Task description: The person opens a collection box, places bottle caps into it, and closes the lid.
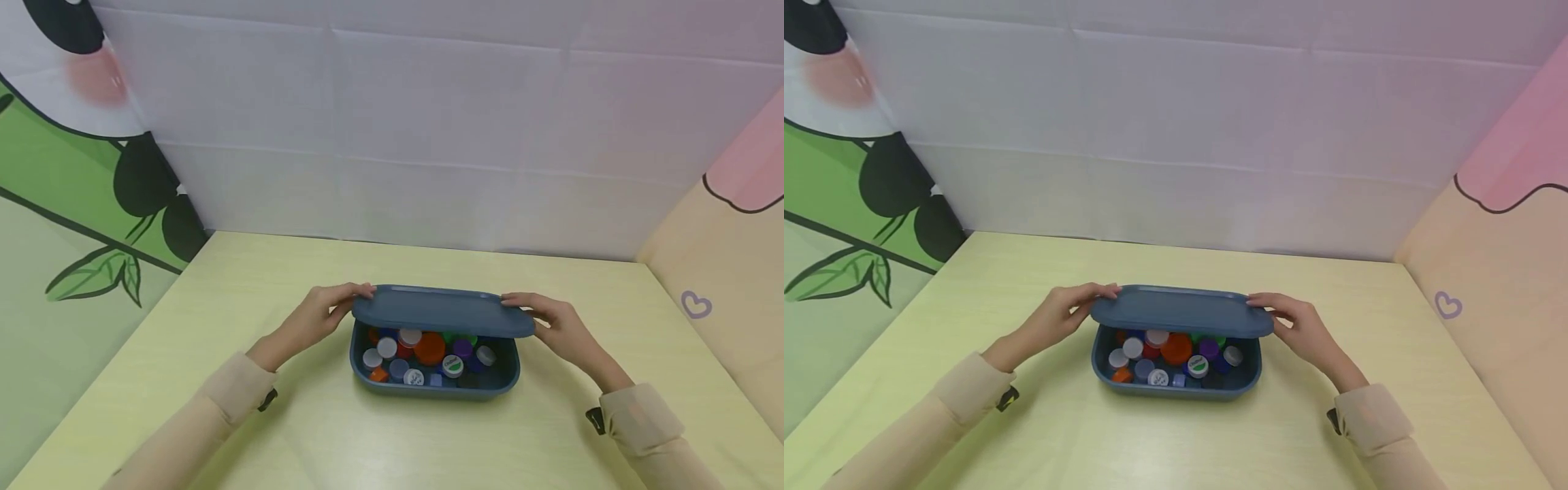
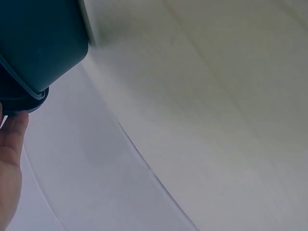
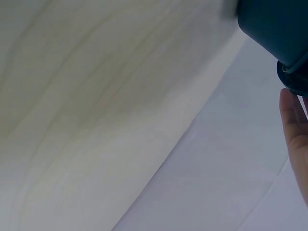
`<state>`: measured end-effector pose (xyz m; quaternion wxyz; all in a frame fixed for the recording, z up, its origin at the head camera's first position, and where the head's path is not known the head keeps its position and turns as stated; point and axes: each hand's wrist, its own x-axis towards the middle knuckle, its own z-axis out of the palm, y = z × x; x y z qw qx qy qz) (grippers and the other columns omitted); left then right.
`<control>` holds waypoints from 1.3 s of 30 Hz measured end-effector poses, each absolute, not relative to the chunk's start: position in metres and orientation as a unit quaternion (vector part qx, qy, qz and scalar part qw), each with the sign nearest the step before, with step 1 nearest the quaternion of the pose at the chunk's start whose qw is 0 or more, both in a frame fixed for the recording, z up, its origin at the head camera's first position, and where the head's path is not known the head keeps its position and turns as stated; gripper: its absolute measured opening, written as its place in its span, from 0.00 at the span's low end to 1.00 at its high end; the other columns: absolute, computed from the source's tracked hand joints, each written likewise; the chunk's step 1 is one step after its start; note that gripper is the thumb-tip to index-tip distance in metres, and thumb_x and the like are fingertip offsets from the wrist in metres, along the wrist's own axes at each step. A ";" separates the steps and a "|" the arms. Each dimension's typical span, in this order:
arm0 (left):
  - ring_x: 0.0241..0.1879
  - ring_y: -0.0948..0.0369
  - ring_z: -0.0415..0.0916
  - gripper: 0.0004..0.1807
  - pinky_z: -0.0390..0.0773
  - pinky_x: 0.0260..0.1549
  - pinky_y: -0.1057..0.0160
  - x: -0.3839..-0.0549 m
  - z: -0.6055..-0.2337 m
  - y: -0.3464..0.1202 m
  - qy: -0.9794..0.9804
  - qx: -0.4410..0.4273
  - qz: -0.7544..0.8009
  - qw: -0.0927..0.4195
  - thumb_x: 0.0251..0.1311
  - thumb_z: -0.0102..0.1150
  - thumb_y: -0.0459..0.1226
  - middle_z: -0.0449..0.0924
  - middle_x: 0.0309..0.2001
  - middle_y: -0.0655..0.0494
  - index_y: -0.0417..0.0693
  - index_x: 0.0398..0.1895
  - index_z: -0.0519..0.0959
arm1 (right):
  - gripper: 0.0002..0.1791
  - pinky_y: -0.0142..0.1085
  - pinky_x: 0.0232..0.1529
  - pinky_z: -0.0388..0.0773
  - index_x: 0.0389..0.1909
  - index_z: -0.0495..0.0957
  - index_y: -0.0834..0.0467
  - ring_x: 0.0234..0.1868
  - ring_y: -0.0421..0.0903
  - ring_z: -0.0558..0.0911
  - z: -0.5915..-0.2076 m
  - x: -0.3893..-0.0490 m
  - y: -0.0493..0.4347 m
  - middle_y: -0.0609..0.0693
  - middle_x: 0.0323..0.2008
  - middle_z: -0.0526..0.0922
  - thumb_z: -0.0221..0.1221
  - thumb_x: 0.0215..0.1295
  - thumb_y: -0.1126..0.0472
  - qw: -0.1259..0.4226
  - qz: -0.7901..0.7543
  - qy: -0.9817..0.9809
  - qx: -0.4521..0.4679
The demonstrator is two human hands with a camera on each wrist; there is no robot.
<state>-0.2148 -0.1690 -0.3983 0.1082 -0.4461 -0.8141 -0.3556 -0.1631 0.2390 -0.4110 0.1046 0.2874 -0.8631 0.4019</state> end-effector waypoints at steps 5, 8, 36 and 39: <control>0.57 0.58 0.72 0.18 0.75 0.51 0.67 -0.210 -0.400 -0.172 -0.813 -0.472 -0.332 0.080 0.55 0.54 0.23 0.77 0.54 0.53 0.51 0.45 0.77 | 0.20 0.20 0.50 0.71 0.48 0.78 0.56 0.57 0.30 0.72 -0.419 -0.162 0.242 0.60 0.54 0.76 0.57 0.55 0.76 0.112 0.388 -0.862 0.308; 0.58 0.58 0.71 0.19 0.76 0.50 0.67 -0.207 -0.401 -0.173 -0.808 -0.482 -0.331 0.071 0.53 0.55 0.22 0.77 0.54 0.53 0.50 0.45 0.76 | 0.21 0.18 0.50 0.70 0.47 0.79 0.56 0.57 0.31 0.72 -0.422 -0.162 0.243 0.60 0.53 0.76 0.58 0.52 0.77 0.126 0.375 -0.862 0.317; 0.63 0.61 0.65 0.17 0.72 0.54 0.70 -0.200 -0.404 -0.176 -0.843 -0.481 -0.232 0.069 0.58 0.53 0.27 0.71 0.60 0.61 0.55 0.47 0.76 | 0.28 0.38 0.57 0.71 0.66 0.59 0.58 0.67 0.30 0.56 -0.430 -0.152 0.233 0.55 0.68 0.58 0.52 0.64 0.66 0.077 0.363 -0.884 0.285; 0.62 0.61 0.65 0.17 0.72 0.54 0.70 -0.200 -0.404 -0.176 -0.847 -0.478 -0.223 0.067 0.58 0.53 0.27 0.71 0.59 0.61 0.54 0.47 0.76 | 0.30 0.42 0.58 0.69 0.68 0.54 0.59 0.68 0.31 0.54 -0.430 -0.150 0.232 0.55 0.69 0.55 0.50 0.66 0.65 0.053 0.373 -0.884 0.278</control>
